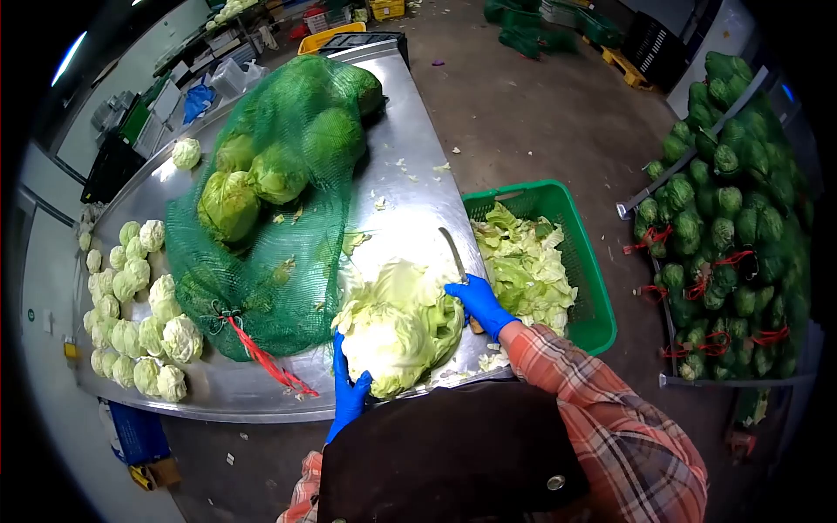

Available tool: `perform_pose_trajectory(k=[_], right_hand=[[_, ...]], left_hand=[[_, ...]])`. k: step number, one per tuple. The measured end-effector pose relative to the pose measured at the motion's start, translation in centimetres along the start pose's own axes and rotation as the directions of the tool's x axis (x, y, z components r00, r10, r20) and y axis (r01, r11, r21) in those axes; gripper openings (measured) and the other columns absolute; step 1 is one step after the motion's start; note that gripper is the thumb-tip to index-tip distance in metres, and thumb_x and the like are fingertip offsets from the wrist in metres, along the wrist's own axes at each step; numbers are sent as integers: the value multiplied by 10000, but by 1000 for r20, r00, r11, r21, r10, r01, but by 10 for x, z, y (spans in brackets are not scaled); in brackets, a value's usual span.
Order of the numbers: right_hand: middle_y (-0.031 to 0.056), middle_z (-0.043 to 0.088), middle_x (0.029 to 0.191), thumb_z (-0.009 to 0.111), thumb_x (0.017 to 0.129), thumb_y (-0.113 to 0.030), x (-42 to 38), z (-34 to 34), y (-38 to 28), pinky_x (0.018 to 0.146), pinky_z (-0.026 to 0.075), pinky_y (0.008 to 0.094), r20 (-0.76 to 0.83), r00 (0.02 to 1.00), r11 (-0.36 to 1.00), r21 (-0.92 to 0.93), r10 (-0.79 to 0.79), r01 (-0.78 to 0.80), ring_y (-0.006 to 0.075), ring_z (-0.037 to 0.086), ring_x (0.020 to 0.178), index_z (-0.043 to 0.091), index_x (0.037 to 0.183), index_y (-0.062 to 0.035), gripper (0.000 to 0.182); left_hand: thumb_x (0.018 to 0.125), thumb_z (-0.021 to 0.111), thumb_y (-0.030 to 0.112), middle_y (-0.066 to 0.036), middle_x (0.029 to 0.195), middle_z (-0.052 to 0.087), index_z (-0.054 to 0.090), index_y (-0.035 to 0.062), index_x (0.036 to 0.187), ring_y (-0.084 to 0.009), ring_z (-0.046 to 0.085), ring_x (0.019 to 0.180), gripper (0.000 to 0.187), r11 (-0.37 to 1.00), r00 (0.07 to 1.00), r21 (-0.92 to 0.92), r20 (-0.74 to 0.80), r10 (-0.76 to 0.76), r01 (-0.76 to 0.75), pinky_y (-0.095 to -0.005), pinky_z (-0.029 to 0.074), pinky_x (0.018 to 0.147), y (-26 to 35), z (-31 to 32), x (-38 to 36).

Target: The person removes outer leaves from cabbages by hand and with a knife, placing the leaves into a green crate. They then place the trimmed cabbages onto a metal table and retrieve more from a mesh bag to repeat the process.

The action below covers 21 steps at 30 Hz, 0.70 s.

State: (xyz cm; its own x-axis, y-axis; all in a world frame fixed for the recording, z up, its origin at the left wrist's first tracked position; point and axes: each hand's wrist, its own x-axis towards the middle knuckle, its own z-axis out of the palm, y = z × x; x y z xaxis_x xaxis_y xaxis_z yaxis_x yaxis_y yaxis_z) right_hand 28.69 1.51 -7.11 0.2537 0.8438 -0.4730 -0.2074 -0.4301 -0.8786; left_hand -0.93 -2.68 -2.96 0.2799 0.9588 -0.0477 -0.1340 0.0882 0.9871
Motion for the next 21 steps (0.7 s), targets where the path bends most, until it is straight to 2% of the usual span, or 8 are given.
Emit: perform_pose_trajectory(k=[5, 7, 9, 12, 15, 17, 18, 21], right_hand=[[37, 547, 716, 714, 787, -266, 12, -46, -31, 456, 427, 291, -36, 997, 997, 39, 62, -61, 144, 510, 537, 593, 1031, -15, 369], [78, 590, 792, 727, 792, -279, -7, -67, -71, 521, 486, 322, -125, 991, 951, -295, 55, -90, 179, 579, 617, 548, 1149, -40, 465], [107, 639, 946, 749, 798, -270, -21, -74, -77, 666, 525, 342, -180, 814, 714, -606, -552, 350, 196, 623, 768, 519, 1209, -59, 516], [166, 514, 1338, 805, 747, -289, -61, -41, -106, 864, 500, 352, 182, 755, 629, -450, -630, 633, 248, 621, 993, 412, 1403, -98, 788], [239, 518, 1324, 774, 743, -439, -74, -13, -108, 862, 494, 378, 333, 805, 543, -605, -491, 582, 329, 634, 1001, 364, 1460, -157, 873], [266, 618, 1148, 732, 755, -507, -61, -16, -115, 837, 501, 386, 418, 899, 700, -603, -130, 382, 365, 646, 970, 464, 1399, -149, 784], [237, 676, 971, 709, 776, -512, -62, -13, -117, 808, 507, 382, 375, 905, 673, -619, -199, 405, 357, 661, 921, 578, 1296, -128, 659], [210, 669, 925, 627, 834, -429, -18, -23, -95, 761, 506, 414, 194, 974, 633, -741, -117, 224, 350, 654, 842, 670, 1021, -45, 430]], left_hand=[[757, 737, 266, -125, 1559, 180, 128, 68, 1524, -248, 210, 1423, 999, 999, 996, 7, 75, 46, -46, -374, 190, 1154, 6, 40, 31], [730, 763, 217, -122, 1571, 153, 115, 59, 1523, -249, 172, 1438, 1036, 995, 986, 50, 150, 73, -81, -374, 156, 1163, 11, 51, 42], [717, 773, 181, -125, 1575, 141, 106, 51, 1522, -252, 159, 1444, 1053, 978, 967, 154, 234, 103, -141, -374, 145, 1166, 17, 56, 52], [699, 794, 149, -141, 1575, 139, 109, 37, 1516, -257, 147, 1450, 1072, 976, 947, 175, 314, 72, -132, -375, 145, 1166, 27, 68, 60], [688, 817, 178, -149, 1571, 152, 127, 32, 1512, -261, 170, 1445, 1085, 958, 912, 252, 409, 22, -136, -378, 171, 1163, 36, 73, 66], [683, 825, 196, -155, 1568, 158, 129, 35, 1512, -263, 182, 1442, 1095, 928, 878, 330, 479, -9, -171, -379, 181, 1161, 35, 70, 71], [670, 835, 217, -162, 1563, 171, 179, 48, 1506, -279, 173, 1447, 1076, 944, 877, 283, 481, 14, -170, -396, 184, 1162, 37, 71, 73], [667, 834, 214, -165, 1561, 180, 244, 71, 1494, -314, 150, 1453, 1025, 805, 778, 462, 629, -2, -372, -415, 174, 1164, 45, 70, 70]])
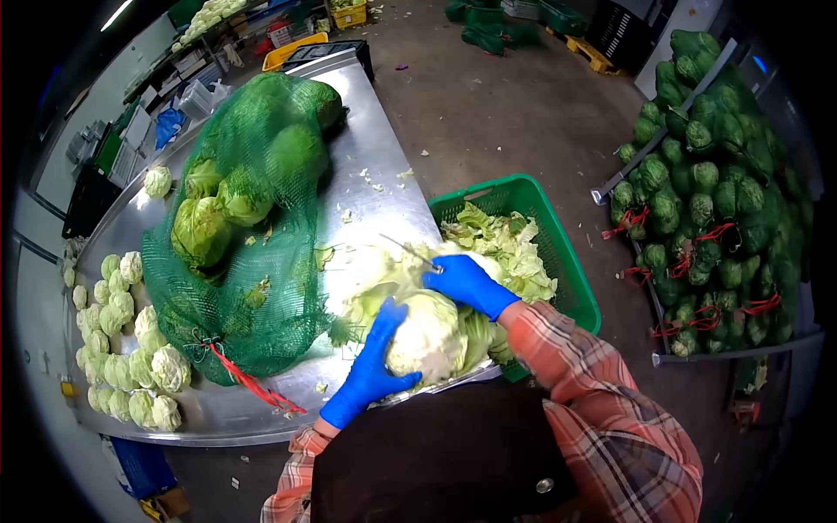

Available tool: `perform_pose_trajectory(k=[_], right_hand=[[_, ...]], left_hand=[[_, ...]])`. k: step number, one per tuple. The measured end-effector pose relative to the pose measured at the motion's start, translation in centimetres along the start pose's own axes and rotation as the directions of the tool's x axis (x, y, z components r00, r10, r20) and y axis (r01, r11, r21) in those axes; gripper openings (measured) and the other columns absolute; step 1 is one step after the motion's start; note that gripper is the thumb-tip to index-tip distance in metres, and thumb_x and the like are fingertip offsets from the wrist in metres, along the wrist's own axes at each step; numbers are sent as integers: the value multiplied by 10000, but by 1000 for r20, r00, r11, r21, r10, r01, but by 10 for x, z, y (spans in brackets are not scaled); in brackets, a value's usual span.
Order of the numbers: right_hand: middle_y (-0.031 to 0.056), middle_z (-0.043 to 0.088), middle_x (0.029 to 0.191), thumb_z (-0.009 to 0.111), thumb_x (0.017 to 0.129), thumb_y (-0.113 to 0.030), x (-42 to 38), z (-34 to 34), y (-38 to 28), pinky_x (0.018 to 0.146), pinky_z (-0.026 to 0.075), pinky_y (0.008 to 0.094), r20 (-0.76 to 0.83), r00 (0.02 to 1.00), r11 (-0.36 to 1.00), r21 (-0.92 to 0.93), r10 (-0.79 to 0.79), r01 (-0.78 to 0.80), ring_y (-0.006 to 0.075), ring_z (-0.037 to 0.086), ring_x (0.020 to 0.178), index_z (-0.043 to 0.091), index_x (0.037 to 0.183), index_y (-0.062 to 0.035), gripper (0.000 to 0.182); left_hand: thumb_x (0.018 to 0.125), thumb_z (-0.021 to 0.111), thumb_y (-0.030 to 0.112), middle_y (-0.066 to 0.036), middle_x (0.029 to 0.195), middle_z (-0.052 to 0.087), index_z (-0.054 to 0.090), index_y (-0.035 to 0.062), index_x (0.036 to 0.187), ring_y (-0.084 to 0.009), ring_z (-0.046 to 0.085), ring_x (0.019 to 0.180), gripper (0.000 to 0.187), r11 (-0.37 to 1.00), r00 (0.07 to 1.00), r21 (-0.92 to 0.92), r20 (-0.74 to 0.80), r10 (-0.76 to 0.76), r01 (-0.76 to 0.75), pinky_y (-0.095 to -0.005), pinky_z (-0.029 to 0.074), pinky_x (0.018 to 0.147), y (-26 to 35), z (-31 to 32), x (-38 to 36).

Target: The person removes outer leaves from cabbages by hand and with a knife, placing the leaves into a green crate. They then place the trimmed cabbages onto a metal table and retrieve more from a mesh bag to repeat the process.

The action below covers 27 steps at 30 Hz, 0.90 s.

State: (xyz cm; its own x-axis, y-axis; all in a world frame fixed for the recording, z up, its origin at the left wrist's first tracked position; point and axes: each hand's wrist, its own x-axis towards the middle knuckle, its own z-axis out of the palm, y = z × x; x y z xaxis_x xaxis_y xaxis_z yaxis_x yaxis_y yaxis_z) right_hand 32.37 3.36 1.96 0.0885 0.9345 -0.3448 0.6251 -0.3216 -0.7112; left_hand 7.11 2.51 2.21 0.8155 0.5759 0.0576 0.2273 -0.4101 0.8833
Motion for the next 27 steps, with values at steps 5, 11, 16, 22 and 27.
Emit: perform_pose_trajectory(k=[5, 11, 16, 22, 27], right_hand=[[209, 658, 824, 586, 839, -361, 6, 15, 13, 698, 504, 450, -76, 997, 992, 122, -6, 15, 395, 631, 766, 658, 881, -31, 340], [124, 631, 648, 602, 816, -199, 25, 34, 15, 488, 477, 334, -163, 987, 882, 464, -2, 78, 185, 591, 489, 635, 796, -7, 195], [78, 655, 805, 646, 841, -255, 2, 7, 24, 447, 455, 275, 24, 974, 854, 477, 224, -208, 129, 565, 511, 599, 1073, -11, 339], [134, 654, 952, 718, 818, -422, -32, 28, -20, 609, 513, 351, -28, 999, 928, 370, -33, 41, 223, 635, 697, 395, 1394, -106, 733], [182, 631, 914, 631, 865, -413, -8, 74, 32, 700, 502, 445, -271, 942, 979, -113, -195, 170, 355, 634, 793, 625, 1010, -57, 385]], left_hand=[[670, 843, 289, -221, 1491, 307, 315, 61, 1454, -361, 198, 1433, 972, 999, 1000, 25, -2, -21, 21, -438, 220, 1148, -2, -24, -4], [625, 859, 442, -285, 1454, 312, 249, -18, 1452, -416, 352, 1333, 1126, 913, 935, 354, -349, -70, 200, -453, 336, 1081, 20, 15, 23], [632, 856, 435, -236, 1368, 438, 324, -14, 1410, -390, 439, 1252, 1044, 934, 942, 256, -286, -174, 250, -455, 369, 1046, 0, -1, 2], [615, 868, 382, -189, 1360, 463, 399, 69, 1409, -348, 442, 1244, 973, 917, 962, 300, -148, -228, 263, -429, 364, 1055, 23, -19, 13], [639, 857, 392, -221, 1422, 406, 369, -4, 1404, -377, 387, 1319, 990, 945, 987, 328, -154, 47, 6, -449, 324, 1092, 15, -11, -18]])
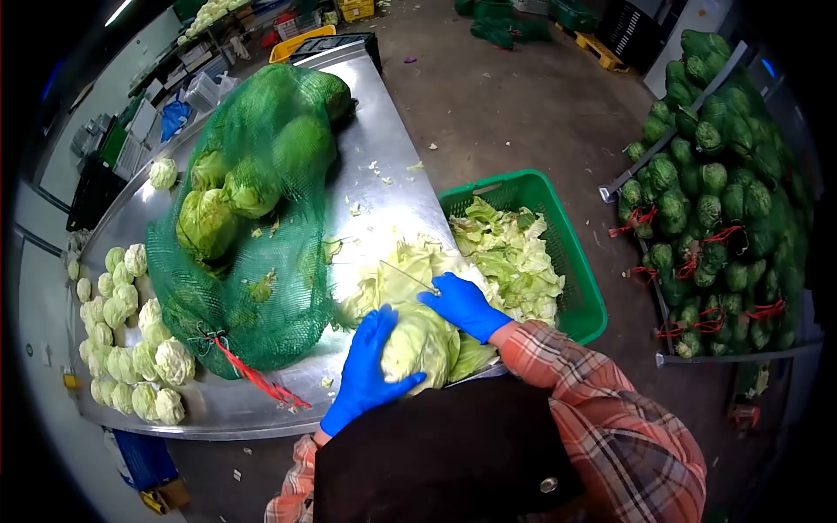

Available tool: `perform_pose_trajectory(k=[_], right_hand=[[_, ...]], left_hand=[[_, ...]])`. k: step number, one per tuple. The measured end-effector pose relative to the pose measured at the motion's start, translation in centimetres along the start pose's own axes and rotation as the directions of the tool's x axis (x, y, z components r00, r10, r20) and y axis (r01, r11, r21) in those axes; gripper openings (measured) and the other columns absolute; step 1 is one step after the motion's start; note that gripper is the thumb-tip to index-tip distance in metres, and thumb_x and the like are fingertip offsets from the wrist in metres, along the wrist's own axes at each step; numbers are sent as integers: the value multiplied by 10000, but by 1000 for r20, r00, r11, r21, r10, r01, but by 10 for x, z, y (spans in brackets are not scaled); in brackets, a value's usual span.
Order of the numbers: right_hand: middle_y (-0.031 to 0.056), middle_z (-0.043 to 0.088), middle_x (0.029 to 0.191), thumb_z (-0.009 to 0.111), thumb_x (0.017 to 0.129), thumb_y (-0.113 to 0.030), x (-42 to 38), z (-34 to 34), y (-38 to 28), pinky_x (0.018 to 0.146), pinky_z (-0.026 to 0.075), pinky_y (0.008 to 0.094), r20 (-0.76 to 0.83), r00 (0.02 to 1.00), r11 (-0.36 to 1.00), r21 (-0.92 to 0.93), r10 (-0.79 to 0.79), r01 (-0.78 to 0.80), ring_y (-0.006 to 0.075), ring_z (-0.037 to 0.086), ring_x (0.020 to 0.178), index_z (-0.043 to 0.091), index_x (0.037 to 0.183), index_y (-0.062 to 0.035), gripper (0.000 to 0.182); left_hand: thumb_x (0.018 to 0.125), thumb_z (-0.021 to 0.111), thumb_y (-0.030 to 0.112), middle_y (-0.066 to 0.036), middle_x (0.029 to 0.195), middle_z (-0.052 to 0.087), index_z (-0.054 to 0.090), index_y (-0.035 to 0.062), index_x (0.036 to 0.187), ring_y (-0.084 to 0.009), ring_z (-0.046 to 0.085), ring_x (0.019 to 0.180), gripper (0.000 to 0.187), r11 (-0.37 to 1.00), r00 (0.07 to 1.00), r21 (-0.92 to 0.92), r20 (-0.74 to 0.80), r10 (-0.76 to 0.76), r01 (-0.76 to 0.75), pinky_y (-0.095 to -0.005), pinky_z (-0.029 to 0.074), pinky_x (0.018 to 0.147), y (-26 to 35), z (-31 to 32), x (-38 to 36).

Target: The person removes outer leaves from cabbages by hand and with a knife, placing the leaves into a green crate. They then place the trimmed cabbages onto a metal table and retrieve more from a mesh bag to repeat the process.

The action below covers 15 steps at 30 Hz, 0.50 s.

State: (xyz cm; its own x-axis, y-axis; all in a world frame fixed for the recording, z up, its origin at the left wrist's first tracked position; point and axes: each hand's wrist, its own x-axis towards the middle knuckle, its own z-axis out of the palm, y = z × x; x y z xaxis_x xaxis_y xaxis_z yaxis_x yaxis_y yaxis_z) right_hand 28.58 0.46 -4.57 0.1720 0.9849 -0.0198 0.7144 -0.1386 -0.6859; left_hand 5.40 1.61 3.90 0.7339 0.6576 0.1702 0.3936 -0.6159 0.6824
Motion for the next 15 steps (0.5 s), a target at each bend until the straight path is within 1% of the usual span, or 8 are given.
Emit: perform_pose_trajectory(k=[2, 5, 7, 9, 11, 13, 14, 15], right_hand=[[178, 620, 915, 633, 860, -394, 1, 0, 8, 696, 495, 458, -44, 999, 999, 10, 32, -32, 381, 616, 803, 630, 955, -59, 347], [158, 624, 919, 653, 846, -378, 6, -2, 32, 690, 492, 449, -125, 985, 993, 8, 115, -115, 369, 616, 794, 635, 944, -66, 328], [148, 632, 920, 639, 859, -364, 11, -4, 55, 700, 493, 430, -240, 965, 994, 39, 105, -98, 342, 615, 798, 638, 955, -73, 306], [174, 646, 945, 666, 840, -374, 20, -22, 82, 755, 500, 408, -280, 952, 992, 9, 120, -123, 341, 622, 859, 614, 1036, -39, 391], [208, 636, 1033, 721, 795, -417, 35, -43, 112, 808, 505, 410, -285, 902, 945, 75, 326, -318, 361, 623, 936, 581, 1145, -2, 561], [203, 570, 1173, 752, 780, -390, 34, -81, 75, 823, 494, 427, -390, 884, 949, -69, 257, -307, 357, 605, 988, 458, 1331, -41, 715], [205, 556, 1218, 760, 778, -382, 26, -99, 39, 860, 487, 415, -299, 923, 970, 49, 242, -238, 348, 597, 1036, 414, 1379, -63, 764], [207, 542, 1262, 768, 775, -375, 17, -108, 7, 897, 480, 404, -212, 953, 968, 172, 217, -182, 338, 589, 1085, 371, 1427, -85, 817]], left_hand=[[604, 886, 363, -244, 1404, 419, 369, -32, 1393, -378, 408, 1304, 1023, 991, 984, -100, -163, 76, -93, -446, 343, 1078, -15, 11, -26], [599, 884, 261, -208, 1427, 388, 317, -39, 1412, -334, 394, 1313, 1035, 920, 931, -377, -285, -228, 110, -412, 314, 1092, -26, 30, -56], [680, 803, 119, -181, 1436, 369, 285, -7, 1443, -289, 387, 1310, 930, 859, 874, -505, -375, -309, 88, -401, 294, 1107, -25, 31, -56], [746, 736, 59, -162, 1441, 361, 274, 32, 1466, -276, 396, 1302, 856, 576, 747, -806, -297, -595, 138, -400, 312, 1100, -11, 31, -46], [838, 651, 21, -154, 1380, 439, 294, 53, 1465, -259, 462, 1240, 722, 474, 689, -870, -259, -677, 139, -375, 376, 1058, -2, 33, -34], [860, 644, 33, -168, 1350, 466, 298, 45, 1456, -250, 485, 1209, 690, 315, 616, -943, -184, -766, 111, -364, 396, 1039, 6, 45, -20], [874, 649, 58, -186, 1343, 465, 292, 39, 1449, -246, 496, 1189, 678, 363, 625, -916, -184, -759, 170, -355, 409, 1024, -4, 54, -18], [878, 659, 81, -196, 1331, 472, 274, 36, 1452, -248, 500, 1182, 693, 285, 632, -940, -109, -768, 185, -352, 411, 1019, -4, 56, -13]])
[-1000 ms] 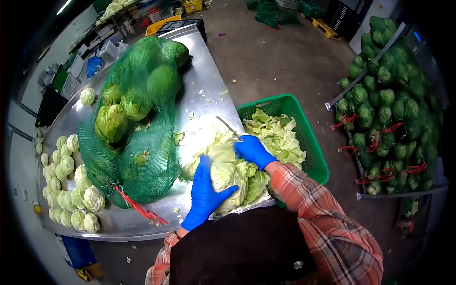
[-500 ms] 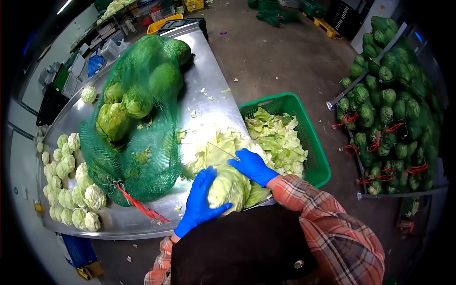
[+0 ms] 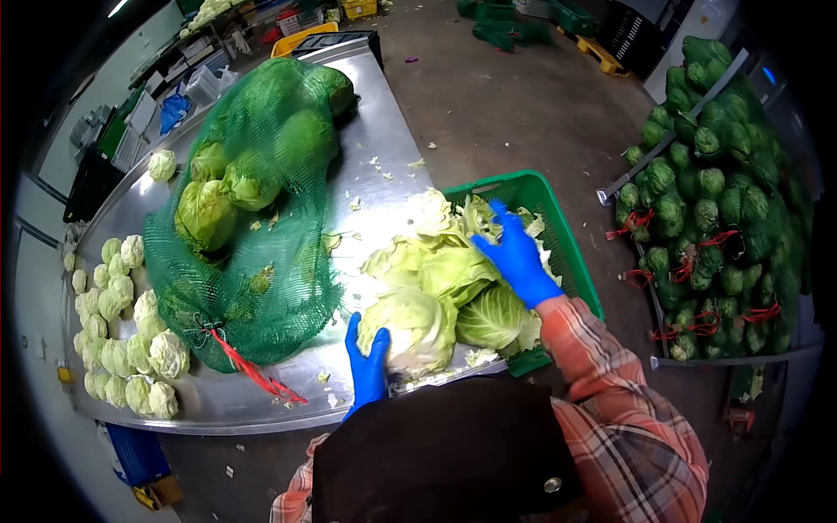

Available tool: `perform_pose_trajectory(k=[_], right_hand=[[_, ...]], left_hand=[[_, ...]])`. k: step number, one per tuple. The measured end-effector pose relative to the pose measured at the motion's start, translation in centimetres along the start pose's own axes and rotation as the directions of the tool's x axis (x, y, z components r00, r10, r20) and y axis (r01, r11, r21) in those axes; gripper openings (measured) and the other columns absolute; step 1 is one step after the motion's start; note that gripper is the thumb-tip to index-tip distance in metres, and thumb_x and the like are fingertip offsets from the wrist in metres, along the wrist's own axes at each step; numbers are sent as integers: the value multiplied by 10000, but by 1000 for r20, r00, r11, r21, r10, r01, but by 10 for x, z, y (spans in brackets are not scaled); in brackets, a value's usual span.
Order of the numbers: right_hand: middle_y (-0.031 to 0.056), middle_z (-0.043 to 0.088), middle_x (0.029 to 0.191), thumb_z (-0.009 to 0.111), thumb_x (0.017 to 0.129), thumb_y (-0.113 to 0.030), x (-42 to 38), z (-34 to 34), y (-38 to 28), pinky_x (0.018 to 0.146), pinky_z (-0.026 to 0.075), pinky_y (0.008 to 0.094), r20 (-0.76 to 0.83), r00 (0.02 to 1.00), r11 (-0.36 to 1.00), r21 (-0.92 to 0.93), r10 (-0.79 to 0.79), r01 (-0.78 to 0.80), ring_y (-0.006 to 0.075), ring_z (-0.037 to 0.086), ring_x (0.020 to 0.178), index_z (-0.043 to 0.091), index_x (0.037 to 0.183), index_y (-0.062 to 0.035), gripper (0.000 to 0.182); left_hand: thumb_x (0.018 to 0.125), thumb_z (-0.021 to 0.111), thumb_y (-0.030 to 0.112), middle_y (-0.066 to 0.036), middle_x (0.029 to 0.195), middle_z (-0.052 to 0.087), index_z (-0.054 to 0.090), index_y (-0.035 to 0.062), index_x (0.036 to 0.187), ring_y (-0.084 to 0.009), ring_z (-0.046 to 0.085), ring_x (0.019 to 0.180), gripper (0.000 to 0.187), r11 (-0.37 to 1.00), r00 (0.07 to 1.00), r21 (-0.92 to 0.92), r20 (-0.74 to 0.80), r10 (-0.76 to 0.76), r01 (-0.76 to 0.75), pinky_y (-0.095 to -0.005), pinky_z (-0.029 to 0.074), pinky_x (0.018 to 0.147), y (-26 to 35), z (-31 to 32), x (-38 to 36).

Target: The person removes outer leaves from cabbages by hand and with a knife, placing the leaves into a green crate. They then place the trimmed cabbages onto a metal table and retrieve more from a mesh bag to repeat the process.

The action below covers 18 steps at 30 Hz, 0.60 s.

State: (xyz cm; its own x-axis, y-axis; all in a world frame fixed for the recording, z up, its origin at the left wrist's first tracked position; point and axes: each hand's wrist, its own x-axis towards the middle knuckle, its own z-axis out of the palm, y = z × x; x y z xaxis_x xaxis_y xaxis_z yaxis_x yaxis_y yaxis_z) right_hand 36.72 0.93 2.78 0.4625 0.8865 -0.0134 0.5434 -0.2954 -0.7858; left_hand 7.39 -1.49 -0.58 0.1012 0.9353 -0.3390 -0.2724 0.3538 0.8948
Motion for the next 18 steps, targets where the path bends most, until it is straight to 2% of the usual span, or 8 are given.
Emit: perform_pose_trajectory(k=[2, 4, 7, 10, 11, 14, 15, 18], right_hand=[[221, 486, 1359, 771, 778, -370, -32, 24, -16, 977, 445, 377, 168, 952, 963, 127, -257, 237, 329, 551, 1183, 307, 1476, -114, 876], [220, 446, 1409, 749, 799, -385, -74, 24, -52, 1017, 418, 368, 375, 891, 967, 126, -255, 223, 323, 507, 1250, 283, 1493, -135, 873], [202, 520, 1348, 733, 808, -399, -80, 36, -44, 994, 434, 370, 453, 868, 979, 106, -202, 173, 312, 531, 1225, 353, 1467, -165, 796], [187, 583, 1279, 712, 824, -399, -72, 27, -51, 970, 449, 358, 541, 840, 989, 145, -46, -39, 303, 566, 1183, 424, 1432, -192, 704], [173, 621, 1226, 706, 836, -364, -69, 38, -33, 953, 459, 346, 479, 870, 980, 198, -113, 18, 272, 601, 1126, 467, 1405, -193, 641], [223, 652, 1093, 697, 835, -335, -62, 47, -13, 841, 511, 373, 337, 902, 936, 311, -271, 165, 306, 667, 949, 520, 1360, -216, 567], [187, 674, 1076, 689, 849, -296, -60, 43, -15, 856, 504, 372, 392, 894, 937, 341, -217, 78, 271, 666, 921, 513, 1369, -202, 557], [115, 692, 930, 674, 868, -299, -56, 50, 1, 732, 521, 324, 246, 904, 830, 529, -351, 178, 194, 650, 776, 599, 1275, -112, 454]], left_hand=[[874, 673, 97, -198, 1318, 482, 276, 28, 1445, -248, 500, 1183, 699, 997, 997, -6, -8, -77, 77, -358, 409, 1020, 0, 10, 2], [865, 682, 102, -194, 1326, 472, 278, 20, 1440, -248, 488, 1198, 707, 997, 998, 62, 28, -54, 53, -363, 405, 1023, 1, 11, 3], [824, 718, 78, -187, 1328, 462, 302, -7, 1411, -247, 478, 1206, 725, 988, 994, 134, 92, 59, -71, -362, 402, 1024, -6, 6, 3], [801, 743, 72, -182, 1296, 477, 329, -28, 1377, -244, 487, 1190, 716, 975, 995, 203, 49, 82, -90, -363, 404, 1022, -14, 6, 10], [796, 754, 85, -179, 1276, 479, 344, -34, 1355, -242, 492, 1178, 703, 974, 997, 214, 49, 64, -73, -361, 405, 1020, -13, 9, 12], [798, 758, 97, -185, 1282, 467, 335, -32, 1358, -243, 496, 1169, 714, 973, 997, 222, 62, 54, -66, -359, 405, 1017, -9, 19, 13], [795, 758, 91, -171, 1288, 465, 354, -20, 1376, -243, 497, 1167, 716, 967, 991, 225, 79, 106, -122, -352, 405, 1015, -6, 23, 10], [796, 752, 88, -151, 1291, 465, 376, -2, 1396, -242, 496, 1170, 714, 931, 962, 261, 172, 214, -253, -343, 404, 1015, -5, 26, 11]])
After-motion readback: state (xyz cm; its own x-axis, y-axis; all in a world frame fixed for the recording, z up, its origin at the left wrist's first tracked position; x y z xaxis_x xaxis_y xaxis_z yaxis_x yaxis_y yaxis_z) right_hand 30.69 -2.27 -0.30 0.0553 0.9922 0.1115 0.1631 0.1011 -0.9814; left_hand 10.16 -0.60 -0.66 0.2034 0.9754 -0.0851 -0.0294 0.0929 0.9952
